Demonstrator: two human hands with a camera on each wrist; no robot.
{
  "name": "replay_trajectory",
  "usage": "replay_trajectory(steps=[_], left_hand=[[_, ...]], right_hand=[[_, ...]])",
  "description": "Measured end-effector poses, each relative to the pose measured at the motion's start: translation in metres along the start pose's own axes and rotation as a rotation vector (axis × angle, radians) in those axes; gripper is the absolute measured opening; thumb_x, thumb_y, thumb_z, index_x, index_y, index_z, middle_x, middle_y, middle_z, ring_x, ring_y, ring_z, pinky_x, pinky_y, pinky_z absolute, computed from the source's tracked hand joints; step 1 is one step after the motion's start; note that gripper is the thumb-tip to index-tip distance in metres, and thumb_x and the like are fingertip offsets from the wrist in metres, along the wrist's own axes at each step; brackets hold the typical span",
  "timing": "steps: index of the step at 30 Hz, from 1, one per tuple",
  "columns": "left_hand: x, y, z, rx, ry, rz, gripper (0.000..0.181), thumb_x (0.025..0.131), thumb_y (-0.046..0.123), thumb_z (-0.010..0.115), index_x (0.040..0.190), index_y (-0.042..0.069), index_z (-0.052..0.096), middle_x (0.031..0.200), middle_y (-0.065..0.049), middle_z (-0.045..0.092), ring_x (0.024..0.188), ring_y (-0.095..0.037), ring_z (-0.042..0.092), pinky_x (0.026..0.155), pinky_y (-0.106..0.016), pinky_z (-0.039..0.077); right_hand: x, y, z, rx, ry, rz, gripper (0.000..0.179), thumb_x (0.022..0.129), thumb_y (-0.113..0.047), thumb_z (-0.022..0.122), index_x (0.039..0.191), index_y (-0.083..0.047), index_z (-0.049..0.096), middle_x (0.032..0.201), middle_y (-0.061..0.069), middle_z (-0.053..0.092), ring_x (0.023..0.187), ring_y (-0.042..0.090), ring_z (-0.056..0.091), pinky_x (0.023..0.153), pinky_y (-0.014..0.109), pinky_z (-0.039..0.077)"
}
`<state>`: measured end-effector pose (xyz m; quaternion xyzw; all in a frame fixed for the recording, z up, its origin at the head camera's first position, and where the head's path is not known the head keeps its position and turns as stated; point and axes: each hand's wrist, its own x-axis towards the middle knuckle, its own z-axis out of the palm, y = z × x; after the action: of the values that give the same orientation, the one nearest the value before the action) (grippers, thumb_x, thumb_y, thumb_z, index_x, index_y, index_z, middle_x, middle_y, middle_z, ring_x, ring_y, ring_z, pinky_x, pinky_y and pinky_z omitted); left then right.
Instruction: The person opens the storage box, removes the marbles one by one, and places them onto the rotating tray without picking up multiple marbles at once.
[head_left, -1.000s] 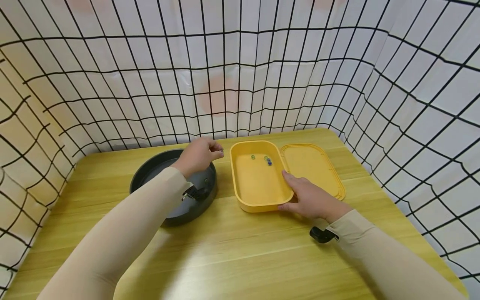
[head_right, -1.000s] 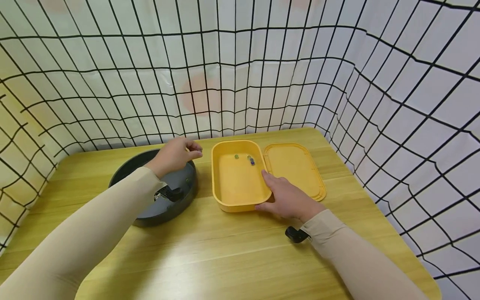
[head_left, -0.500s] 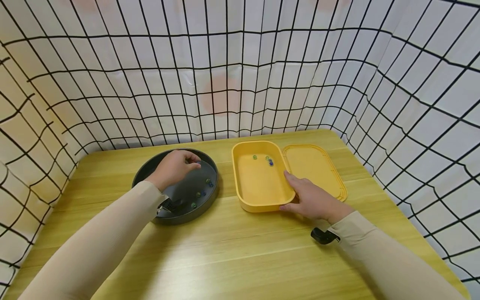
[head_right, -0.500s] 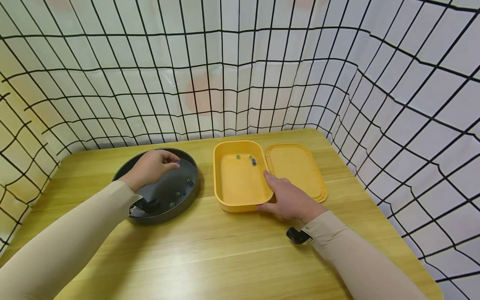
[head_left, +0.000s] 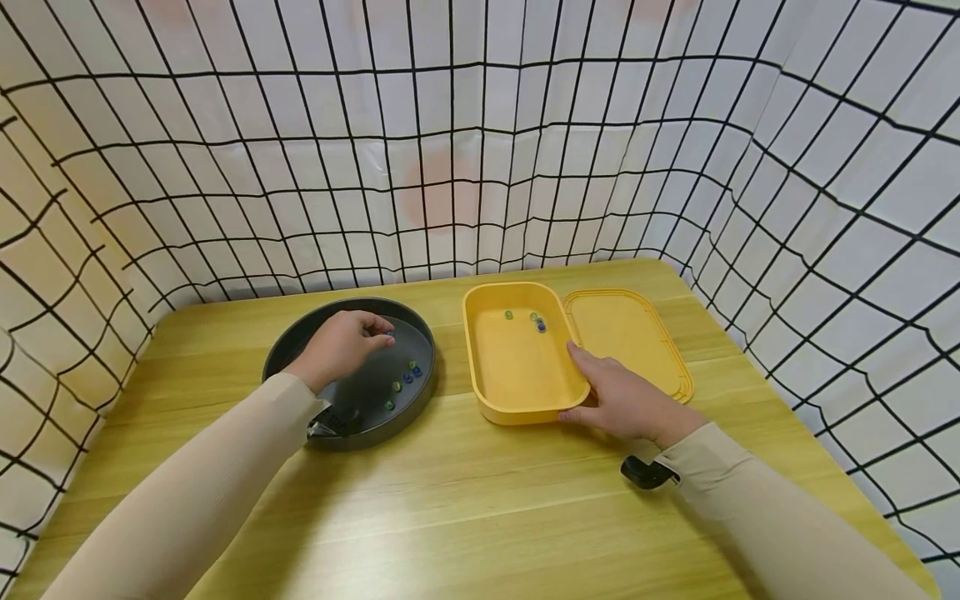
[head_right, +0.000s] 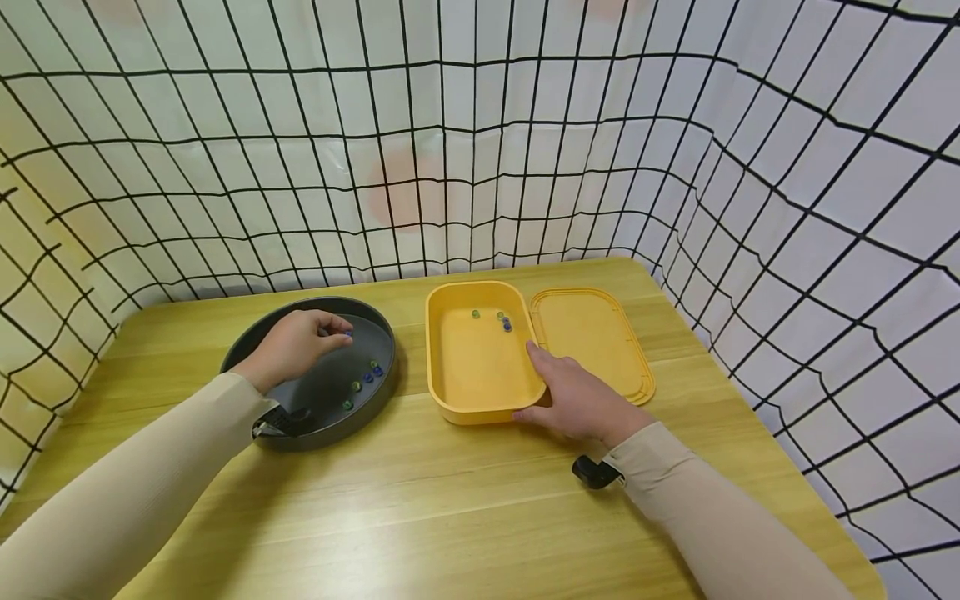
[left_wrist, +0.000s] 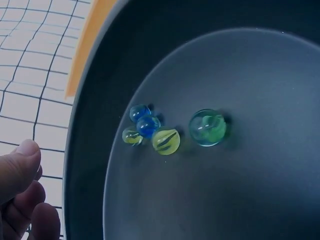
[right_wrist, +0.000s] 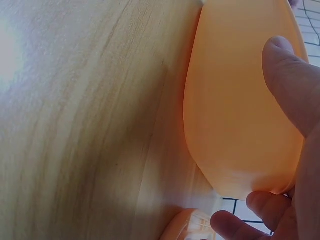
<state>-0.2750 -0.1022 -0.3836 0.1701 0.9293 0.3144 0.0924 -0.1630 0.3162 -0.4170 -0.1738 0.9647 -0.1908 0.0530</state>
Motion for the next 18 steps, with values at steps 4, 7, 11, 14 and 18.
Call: replay_trajectory(steps=[4, 7, 11, 14, 18], left_hand=[[-0.0007, -0.0005, 0.0011, -0.003, -0.003, 0.002, 0.033, 0.106, 0.028, 0.067, 0.131, 0.009, 0.074, 0.123, -0.009, 0.074, 0.109, -0.027, 0.069, 0.096, -0.048, 0.056], [-0.0007, -0.0006, 0.0021, -0.006, -0.003, 0.009, 0.033, 0.106, 0.028, 0.066, 0.131, 0.009, 0.073, 0.124, -0.010, 0.074, 0.109, -0.027, 0.069, 0.096, -0.048, 0.056], [-0.0005, -0.0006, 0.0033, -0.007, -0.006, 0.018, 0.033, 0.106, 0.028, 0.066, 0.132, 0.008, 0.073, 0.124, -0.010, 0.073, 0.109, -0.027, 0.069, 0.095, -0.048, 0.056], [-0.0007, 0.0000, 0.0037, -0.006, -0.008, 0.019, 0.034, 0.106, 0.027, 0.066, 0.133, 0.007, 0.072, 0.125, -0.011, 0.073, 0.109, -0.027, 0.068, 0.094, -0.048, 0.056], [-0.0004, 0.0025, 0.0045, -0.018, 0.001, 0.028, 0.035, 0.106, 0.028, 0.067, 0.134, 0.008, 0.072, 0.126, -0.011, 0.073, 0.110, -0.028, 0.069, 0.095, -0.048, 0.056]], right_hand=[[-0.0004, 0.0010, 0.0014, 0.003, 0.000, 0.000, 0.114, 0.092, -0.058, 0.076, 0.167, 0.003, 0.017, 0.168, 0.026, 0.034, 0.146, 0.048, 0.045, 0.121, 0.062, 0.038], [-0.0007, 0.0017, 0.0022, 0.003, -0.001, 0.000, 0.114, 0.092, -0.060, 0.075, 0.167, 0.003, 0.017, 0.168, 0.026, 0.034, 0.146, 0.048, 0.044, 0.120, 0.062, 0.037], [-0.0009, 0.0025, 0.0025, 0.001, 0.001, -0.001, 0.114, 0.092, -0.060, 0.075, 0.167, 0.003, 0.017, 0.168, 0.026, 0.034, 0.146, 0.048, 0.045, 0.120, 0.062, 0.038], [-0.0009, 0.0027, 0.0022, 0.004, 0.003, -0.004, 0.114, 0.091, -0.059, 0.076, 0.167, 0.003, 0.017, 0.167, 0.027, 0.035, 0.146, 0.048, 0.045, 0.120, 0.062, 0.038], [-0.0006, 0.0027, 0.0020, 0.005, 0.003, -0.004, 0.115, 0.091, -0.059, 0.076, 0.167, 0.004, 0.017, 0.167, 0.027, 0.035, 0.147, 0.048, 0.045, 0.121, 0.062, 0.037]])
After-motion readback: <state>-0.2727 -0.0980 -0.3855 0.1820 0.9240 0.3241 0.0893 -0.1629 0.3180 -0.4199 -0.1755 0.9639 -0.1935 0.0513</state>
